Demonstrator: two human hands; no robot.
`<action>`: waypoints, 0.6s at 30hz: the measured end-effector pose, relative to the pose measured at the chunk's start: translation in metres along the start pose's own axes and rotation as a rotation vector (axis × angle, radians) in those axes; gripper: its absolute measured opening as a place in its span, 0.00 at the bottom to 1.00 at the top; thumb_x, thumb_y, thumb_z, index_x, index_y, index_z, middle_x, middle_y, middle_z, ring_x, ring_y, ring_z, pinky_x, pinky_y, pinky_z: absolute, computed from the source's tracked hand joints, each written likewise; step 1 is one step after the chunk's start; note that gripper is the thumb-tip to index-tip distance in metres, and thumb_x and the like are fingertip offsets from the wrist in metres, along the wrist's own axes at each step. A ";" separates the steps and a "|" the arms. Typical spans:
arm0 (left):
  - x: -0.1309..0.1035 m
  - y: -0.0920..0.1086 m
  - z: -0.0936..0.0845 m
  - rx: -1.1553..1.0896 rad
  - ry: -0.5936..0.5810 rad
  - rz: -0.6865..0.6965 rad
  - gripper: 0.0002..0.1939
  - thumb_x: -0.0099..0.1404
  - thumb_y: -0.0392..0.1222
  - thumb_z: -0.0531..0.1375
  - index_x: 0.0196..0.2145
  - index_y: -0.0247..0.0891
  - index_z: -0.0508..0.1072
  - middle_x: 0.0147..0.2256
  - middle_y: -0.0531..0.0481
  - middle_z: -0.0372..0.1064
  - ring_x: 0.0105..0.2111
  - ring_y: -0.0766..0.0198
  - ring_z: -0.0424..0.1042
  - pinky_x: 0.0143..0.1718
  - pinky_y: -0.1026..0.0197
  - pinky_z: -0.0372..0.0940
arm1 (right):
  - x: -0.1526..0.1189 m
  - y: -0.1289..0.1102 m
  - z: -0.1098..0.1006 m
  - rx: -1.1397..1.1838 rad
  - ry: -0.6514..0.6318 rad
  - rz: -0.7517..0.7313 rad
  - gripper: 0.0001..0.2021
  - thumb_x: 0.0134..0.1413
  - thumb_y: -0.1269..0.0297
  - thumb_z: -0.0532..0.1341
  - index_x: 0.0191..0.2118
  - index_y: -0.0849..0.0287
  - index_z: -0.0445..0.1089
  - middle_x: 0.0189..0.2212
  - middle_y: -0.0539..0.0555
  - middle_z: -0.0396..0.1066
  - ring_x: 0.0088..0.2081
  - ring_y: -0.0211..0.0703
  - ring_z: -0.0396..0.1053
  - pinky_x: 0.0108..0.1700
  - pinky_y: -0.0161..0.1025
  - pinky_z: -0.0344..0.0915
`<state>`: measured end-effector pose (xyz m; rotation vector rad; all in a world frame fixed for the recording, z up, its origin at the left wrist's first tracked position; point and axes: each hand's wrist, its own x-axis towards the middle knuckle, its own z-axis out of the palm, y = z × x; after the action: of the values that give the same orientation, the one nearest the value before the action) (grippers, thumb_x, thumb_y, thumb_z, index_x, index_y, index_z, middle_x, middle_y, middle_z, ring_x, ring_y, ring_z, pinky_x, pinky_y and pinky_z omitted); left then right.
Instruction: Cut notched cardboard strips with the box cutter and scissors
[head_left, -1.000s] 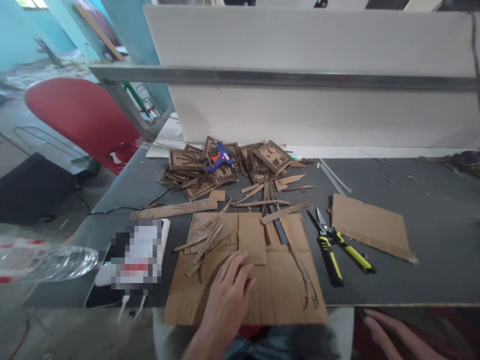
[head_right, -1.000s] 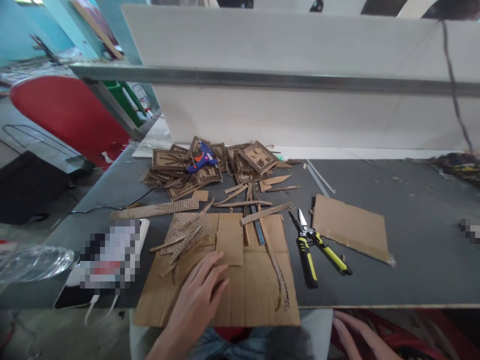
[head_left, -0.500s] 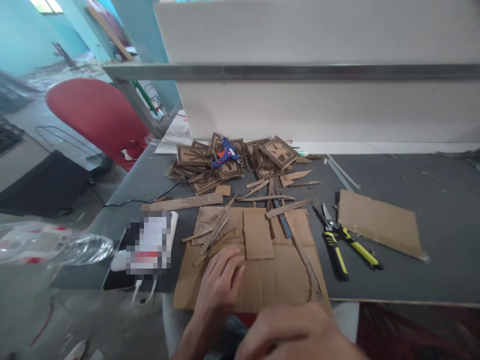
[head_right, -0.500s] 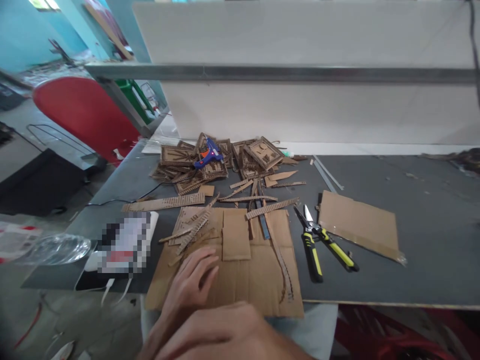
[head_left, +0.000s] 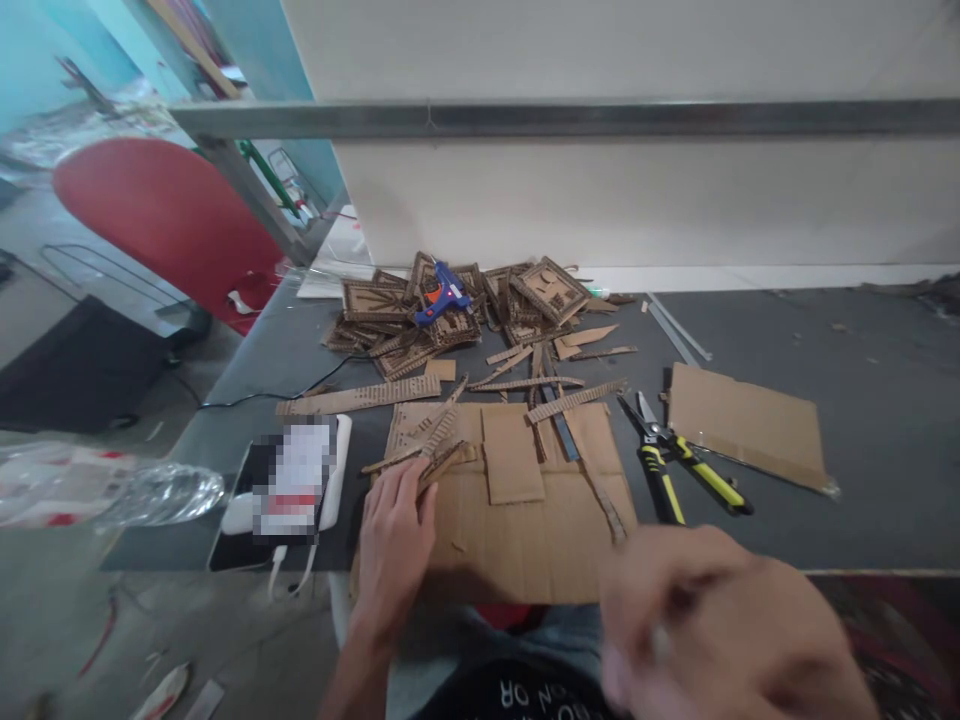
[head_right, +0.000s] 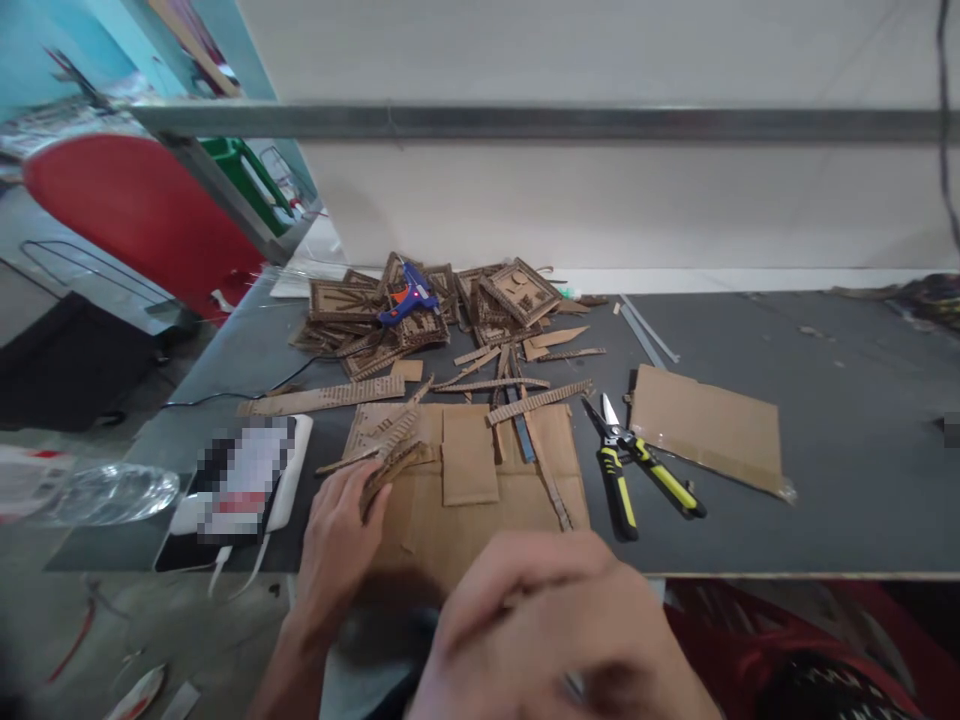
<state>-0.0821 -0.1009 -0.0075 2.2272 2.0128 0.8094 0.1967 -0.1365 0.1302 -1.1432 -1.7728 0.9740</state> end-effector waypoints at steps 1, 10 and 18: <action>0.002 0.000 -0.001 -0.006 -0.008 0.021 0.14 0.70 0.37 0.56 0.53 0.39 0.69 0.49 0.40 0.72 0.52 0.49 0.70 0.55 0.44 0.65 | 0.004 0.011 0.006 -0.009 -0.038 -0.018 0.08 0.64 0.58 0.60 0.38 0.42 0.77 0.31 0.49 0.77 0.32 0.41 0.76 0.32 0.35 0.75; 0.036 -0.004 0.011 0.108 -0.150 0.122 0.29 0.67 0.43 0.62 0.62 0.35 0.61 0.63 0.33 0.60 0.64 0.41 0.59 0.61 0.39 0.60 | -0.009 0.145 0.039 -0.708 0.026 0.031 0.17 0.62 0.70 0.55 0.50 0.52 0.77 0.55 0.62 0.68 0.58 0.58 0.64 0.56 0.60 0.68; 0.039 -0.011 0.010 -0.011 -0.227 0.089 0.19 0.70 0.37 0.58 0.57 0.39 0.65 0.51 0.43 0.71 0.51 0.52 0.71 0.53 0.49 0.68 | 0.002 0.181 0.011 -0.736 0.059 0.057 0.28 0.58 0.78 0.48 0.61 0.53 0.67 0.52 0.59 0.71 0.52 0.49 0.71 0.53 0.49 0.71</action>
<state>-0.0872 -0.0598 -0.0059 2.2974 1.8156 0.5423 0.2452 -0.0825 -0.0364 -1.6466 -2.1234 0.2901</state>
